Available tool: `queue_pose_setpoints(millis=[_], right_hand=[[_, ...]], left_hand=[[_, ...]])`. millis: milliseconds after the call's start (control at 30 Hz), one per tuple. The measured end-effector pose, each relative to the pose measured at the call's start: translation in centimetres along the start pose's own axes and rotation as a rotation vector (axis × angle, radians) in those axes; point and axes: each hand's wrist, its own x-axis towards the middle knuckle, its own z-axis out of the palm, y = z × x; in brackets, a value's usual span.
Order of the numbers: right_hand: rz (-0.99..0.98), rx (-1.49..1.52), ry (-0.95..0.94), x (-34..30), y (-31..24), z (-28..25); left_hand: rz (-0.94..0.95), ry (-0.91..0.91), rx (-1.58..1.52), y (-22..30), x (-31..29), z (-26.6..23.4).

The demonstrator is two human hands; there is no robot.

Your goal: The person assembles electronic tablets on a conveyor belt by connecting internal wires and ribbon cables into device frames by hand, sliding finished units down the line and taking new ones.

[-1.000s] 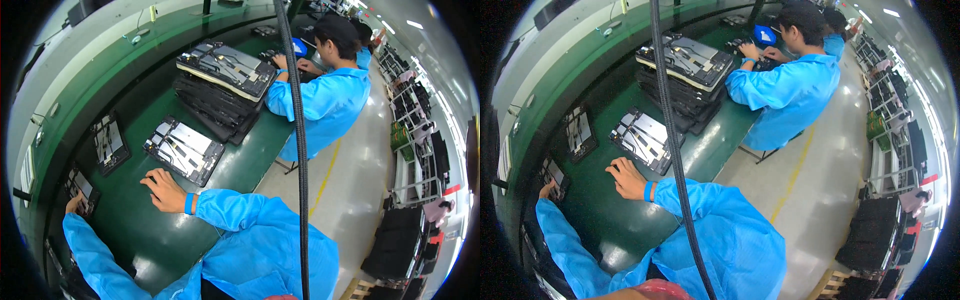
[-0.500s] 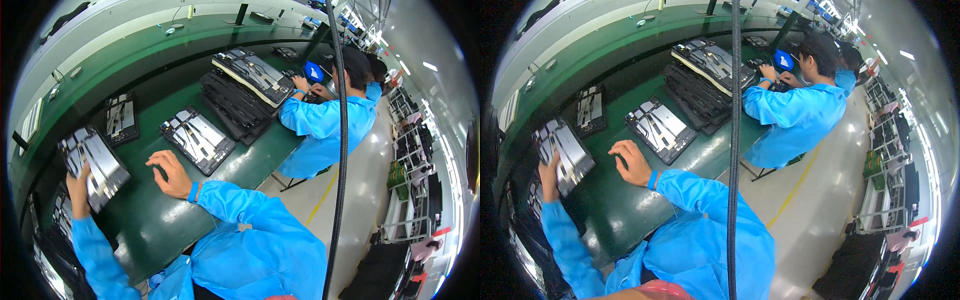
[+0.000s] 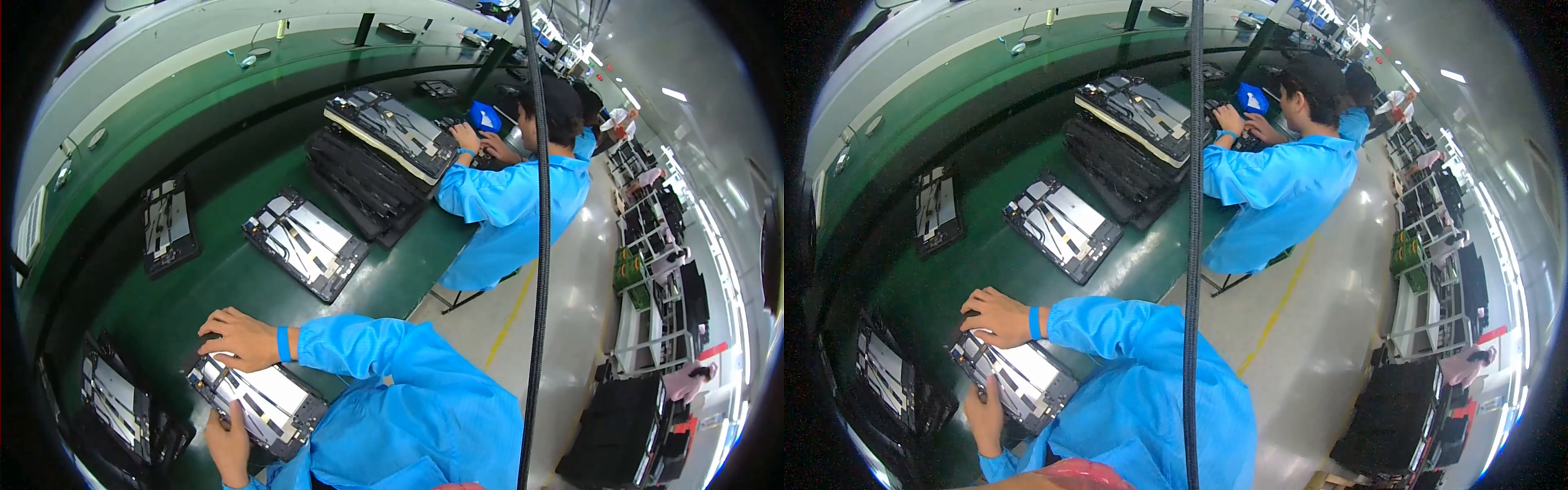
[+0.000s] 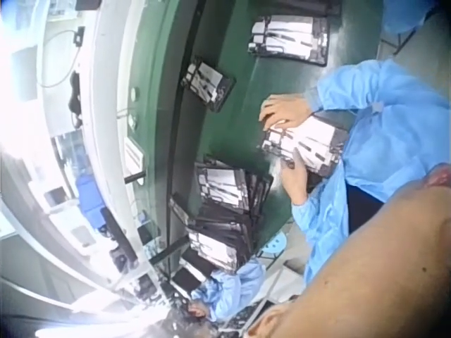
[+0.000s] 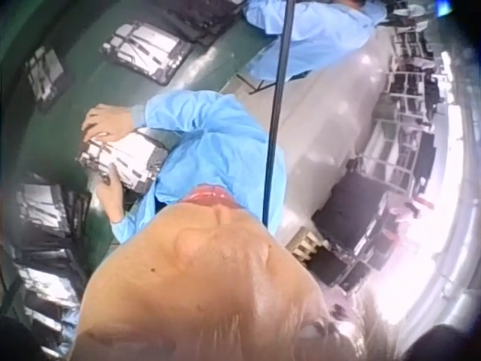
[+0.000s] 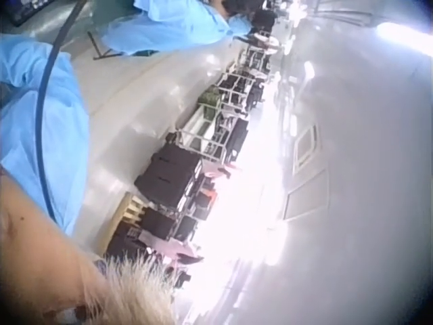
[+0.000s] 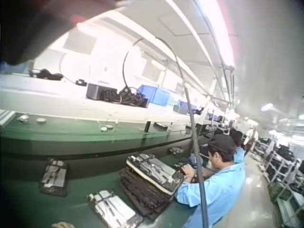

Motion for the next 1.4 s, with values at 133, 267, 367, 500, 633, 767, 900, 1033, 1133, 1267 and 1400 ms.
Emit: queue_pose_setpoints(millis=[133,267,367,500,633,767,900,1033,1133,1267,1400], right_hand=[[-0.125,0.011,0.049,0.5,0.3,0.9],[-0.086,0.138,0.0,0.7,-0.5,0.4],[-0.128,0.011,0.017,0.1,0.8,-0.6],[-0.009,-0.068,-0.081,0.6,0.3,-2.5],[-0.029,-0.066,-0.148,1.9,-0.1,-1.8],[-0.056,-0.179,-0.114,1.8,-0.3,-0.3],[-0.07,-0.138,-0.051,2.3,-1.2,-0.9],[-0.053,-0.161,-0.044,2.1,-0.8,-0.4],[-0.049,-0.175,-0.059,2.0,-0.8,-0.6],[-0.038,-0.191,-0.075,1.8,-0.7,-0.6],[-0.039,-0.215,-0.069,1.8,-0.6,-0.2]], left_hand=[[0.009,0.009,-0.092,-3.0,2.7,-2.5],[0.292,0.141,-0.404,-9.3,6.6,0.0],[0.052,-0.212,-0.599,-1.8,7.4,-3.0],[0.059,-0.506,-0.637,-1.2,8.8,-4.3],[0.036,-0.581,-0.565,-2.0,9.1,-4.8],[0.04,-0.585,-0.505,-2.3,8.8,-5.3],[0.023,-0.587,-0.495,-2.4,8.7,-5.3],[-0.036,-0.648,-0.527,-2.0,8.8,-5.4],[-0.03,-0.658,-0.577,-2.1,8.8,-5.0],[-0.056,-0.65,-0.613,-2.0,8.8,-4.7],[-0.056,-0.646,-0.596,-1.9,8.7,-4.8]])
